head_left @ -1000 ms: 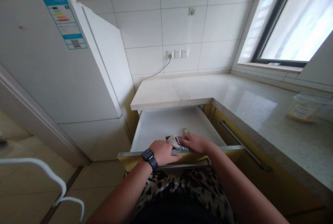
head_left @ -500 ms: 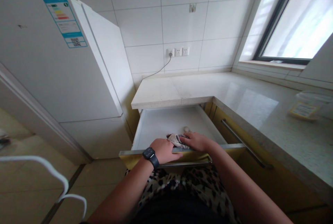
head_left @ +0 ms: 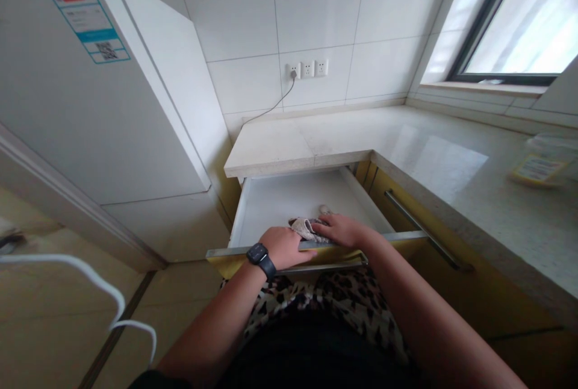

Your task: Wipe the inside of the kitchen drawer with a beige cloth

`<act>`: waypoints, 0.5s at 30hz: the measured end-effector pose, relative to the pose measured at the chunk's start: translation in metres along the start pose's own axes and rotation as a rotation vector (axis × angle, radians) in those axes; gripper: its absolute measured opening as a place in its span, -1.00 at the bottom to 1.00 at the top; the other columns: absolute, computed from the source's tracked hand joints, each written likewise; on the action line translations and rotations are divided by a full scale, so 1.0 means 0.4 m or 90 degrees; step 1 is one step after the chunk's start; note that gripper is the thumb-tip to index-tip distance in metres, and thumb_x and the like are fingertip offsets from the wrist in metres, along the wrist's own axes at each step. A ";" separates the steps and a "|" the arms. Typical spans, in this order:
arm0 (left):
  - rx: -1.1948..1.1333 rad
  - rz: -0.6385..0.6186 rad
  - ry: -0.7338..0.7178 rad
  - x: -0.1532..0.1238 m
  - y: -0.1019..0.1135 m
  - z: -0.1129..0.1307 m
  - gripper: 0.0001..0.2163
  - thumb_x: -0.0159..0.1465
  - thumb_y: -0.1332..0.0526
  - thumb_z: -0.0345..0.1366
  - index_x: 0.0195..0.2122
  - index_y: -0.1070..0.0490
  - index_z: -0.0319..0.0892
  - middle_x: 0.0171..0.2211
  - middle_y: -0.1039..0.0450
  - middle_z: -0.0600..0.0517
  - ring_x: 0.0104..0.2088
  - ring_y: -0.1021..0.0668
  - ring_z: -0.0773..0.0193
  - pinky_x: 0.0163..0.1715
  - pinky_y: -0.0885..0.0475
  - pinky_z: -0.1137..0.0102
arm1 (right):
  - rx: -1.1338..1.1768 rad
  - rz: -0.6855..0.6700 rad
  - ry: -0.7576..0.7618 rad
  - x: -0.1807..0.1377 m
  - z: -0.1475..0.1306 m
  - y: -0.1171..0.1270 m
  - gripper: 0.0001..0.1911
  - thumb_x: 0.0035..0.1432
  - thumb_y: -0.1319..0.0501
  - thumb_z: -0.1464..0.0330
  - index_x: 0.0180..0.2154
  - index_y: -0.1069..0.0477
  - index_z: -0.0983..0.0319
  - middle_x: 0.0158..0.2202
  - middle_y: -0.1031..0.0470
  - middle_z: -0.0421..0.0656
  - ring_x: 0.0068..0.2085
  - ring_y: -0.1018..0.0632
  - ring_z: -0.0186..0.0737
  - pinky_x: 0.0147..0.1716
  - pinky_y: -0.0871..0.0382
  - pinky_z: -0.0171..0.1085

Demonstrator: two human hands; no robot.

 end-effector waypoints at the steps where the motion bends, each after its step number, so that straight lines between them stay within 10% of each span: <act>1: 0.002 -0.002 0.001 0.000 -0.002 0.000 -0.30 0.30 0.05 0.39 -0.17 -0.61 -0.11 -0.27 -0.64 -0.16 -0.24 -0.68 -0.11 -0.25 -0.56 0.12 | -0.001 -0.001 0.001 0.000 0.001 0.000 -0.18 0.38 0.20 -0.26 0.03 -0.47 0.24 -0.03 -0.48 -0.01 -0.12 -0.48 -0.26 -0.16 -0.21 -0.36; 15: 0.008 0.004 -0.011 0.001 -0.002 0.001 -0.42 0.32 -0.03 0.32 -0.09 -0.59 -0.04 -0.23 -0.65 -0.11 -0.21 -0.68 -0.09 -0.23 -0.57 0.13 | -0.012 0.011 -0.008 0.010 0.011 -0.010 -0.13 0.34 0.23 -0.31 0.03 -0.47 0.22 -0.03 -0.49 -0.01 -0.12 -0.49 -0.23 -0.18 -0.21 -0.35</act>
Point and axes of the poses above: each hand's wrist, its own x-axis towards the middle knuckle, its own y-axis out of the back of the hand, z = x × y, the point moved 1 cm from there along x, towards the middle knuckle
